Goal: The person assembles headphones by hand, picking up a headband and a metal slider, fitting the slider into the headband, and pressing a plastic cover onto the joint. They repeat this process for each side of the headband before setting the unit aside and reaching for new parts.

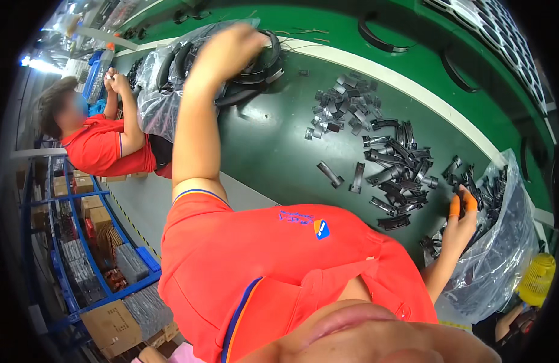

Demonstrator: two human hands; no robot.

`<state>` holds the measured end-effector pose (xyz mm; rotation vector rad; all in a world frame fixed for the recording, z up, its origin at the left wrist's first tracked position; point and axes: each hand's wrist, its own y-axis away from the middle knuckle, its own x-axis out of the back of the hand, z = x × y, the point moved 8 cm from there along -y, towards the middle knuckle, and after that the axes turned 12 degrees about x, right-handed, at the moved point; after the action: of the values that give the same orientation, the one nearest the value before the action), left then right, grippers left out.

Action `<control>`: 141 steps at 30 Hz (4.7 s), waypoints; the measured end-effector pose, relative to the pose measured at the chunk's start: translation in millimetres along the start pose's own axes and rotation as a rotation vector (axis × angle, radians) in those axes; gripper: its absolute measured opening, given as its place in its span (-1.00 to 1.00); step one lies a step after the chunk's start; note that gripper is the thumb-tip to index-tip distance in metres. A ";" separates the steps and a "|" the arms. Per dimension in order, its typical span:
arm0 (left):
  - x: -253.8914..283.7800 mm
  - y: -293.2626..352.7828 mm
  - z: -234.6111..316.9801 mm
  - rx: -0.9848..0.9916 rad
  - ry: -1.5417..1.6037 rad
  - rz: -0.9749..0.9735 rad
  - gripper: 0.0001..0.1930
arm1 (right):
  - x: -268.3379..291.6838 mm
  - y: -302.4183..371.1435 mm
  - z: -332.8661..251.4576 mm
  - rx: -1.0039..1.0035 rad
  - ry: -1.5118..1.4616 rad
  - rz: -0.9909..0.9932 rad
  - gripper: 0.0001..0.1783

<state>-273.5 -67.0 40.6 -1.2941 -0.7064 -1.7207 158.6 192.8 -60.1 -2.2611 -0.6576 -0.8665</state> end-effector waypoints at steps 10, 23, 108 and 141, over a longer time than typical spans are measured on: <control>11.6 -26.3 -165.7 0.583 -0.465 0.057 -0.25 | -17.3 6.9 -29.5 -0.115 -0.472 0.073 -0.71; 104.6 55.6 17.0 -0.441 1.244 0.475 -0.75 | -7.4 -3.1 -64.8 -0.127 -1.017 0.216 -0.73; -145.5 161.4 216.2 -0.501 1.272 -1.031 -0.70 | -43.9 -4.6 -86.0 -0.225 -1.483 0.010 -0.51; -127.1 183.6 205.6 -0.589 1.035 -1.426 -0.71 | -38.5 -11.1 -92.7 -0.210 -1.170 -0.053 -0.79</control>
<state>-2.4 51.7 -26.6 0.2241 -0.4369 -3.4578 88.5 127.2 -28.8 -2.8250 -1.1316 0.5184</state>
